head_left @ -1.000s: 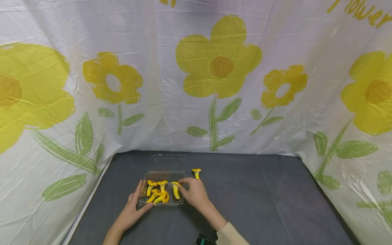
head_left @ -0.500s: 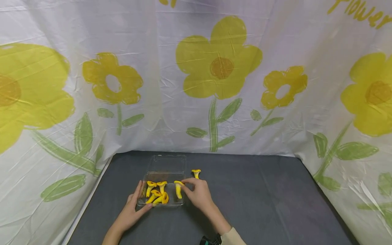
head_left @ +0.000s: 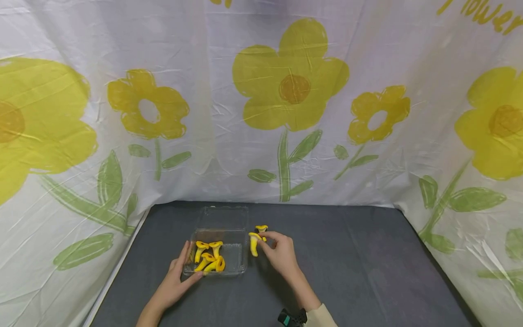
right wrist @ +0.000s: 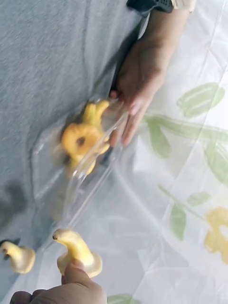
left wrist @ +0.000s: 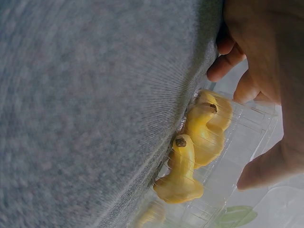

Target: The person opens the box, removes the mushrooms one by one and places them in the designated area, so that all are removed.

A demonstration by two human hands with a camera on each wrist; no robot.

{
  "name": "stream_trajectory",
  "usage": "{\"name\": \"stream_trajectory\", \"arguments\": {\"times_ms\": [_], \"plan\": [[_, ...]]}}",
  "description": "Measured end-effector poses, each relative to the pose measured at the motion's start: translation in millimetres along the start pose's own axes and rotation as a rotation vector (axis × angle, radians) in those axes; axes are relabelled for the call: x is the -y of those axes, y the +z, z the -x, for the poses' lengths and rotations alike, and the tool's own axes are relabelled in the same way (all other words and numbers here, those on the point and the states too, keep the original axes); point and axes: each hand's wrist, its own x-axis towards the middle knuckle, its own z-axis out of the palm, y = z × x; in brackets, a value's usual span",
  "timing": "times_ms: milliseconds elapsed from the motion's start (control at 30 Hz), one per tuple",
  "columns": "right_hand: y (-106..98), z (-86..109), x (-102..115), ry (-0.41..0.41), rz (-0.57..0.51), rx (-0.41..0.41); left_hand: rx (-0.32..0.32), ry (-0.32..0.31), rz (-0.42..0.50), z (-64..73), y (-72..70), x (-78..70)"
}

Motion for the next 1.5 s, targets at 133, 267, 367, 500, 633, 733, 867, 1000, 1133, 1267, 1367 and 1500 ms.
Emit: {"name": "stream_trajectory", "arguments": {"times_ms": [133,267,367,500,633,733,867,1000,1133,1267,1367,1500], "plan": [[-6.6,-2.0,-10.8,0.018,0.001,-0.029,-0.005,0.014,-0.010,0.5,-0.7,-0.8],[-11.7,-4.2,-24.3,0.048,0.033,-0.049,-0.008,0.026,-0.011,0.8,-0.4,-0.7],[-15.2,-6.3,-33.9,0.054,0.064,-0.061,-0.012,0.036,-0.008,1.2,0.0,-0.6],[-19.7,-10.3,-44.3,0.060,0.103,-0.067,-0.016,0.045,-0.007,1.0,0.1,-0.1],[-22.6,-14.6,-54.4,0.064,0.157,-0.064,-0.019,0.048,-0.006,0.2,0.8,1.4],[-24.0,-18.4,-61.5,0.053,0.193,-0.066,-0.020,0.048,-0.004,-0.9,1.3,2.6],[-24.7,-23.1,-69.3,0.050,0.222,-0.063,-0.017,0.043,0.003,-2.6,1.8,4.0],[-24.0,-26.0,-73.9,0.057,0.250,-0.057,-0.010,0.035,0.006,-2.0,1.8,4.3],[-22.5,-26.7,-76.1,0.043,0.273,-0.053,-0.013,0.036,0.003,-0.4,1.7,3.6],[-20.4,-28.5,-77.1,0.043,0.288,-0.038,-0.020,0.047,0.007,-0.8,1.9,3.2],[-19.8,-31.3,-76.4,0.071,0.284,-0.023,-0.020,0.051,0.007,-2.0,2.4,3.4],[-19.8,-34.1,-75.2,0.079,0.295,-0.011,-0.016,0.042,0.002,-2.1,2.1,2.5]]}}
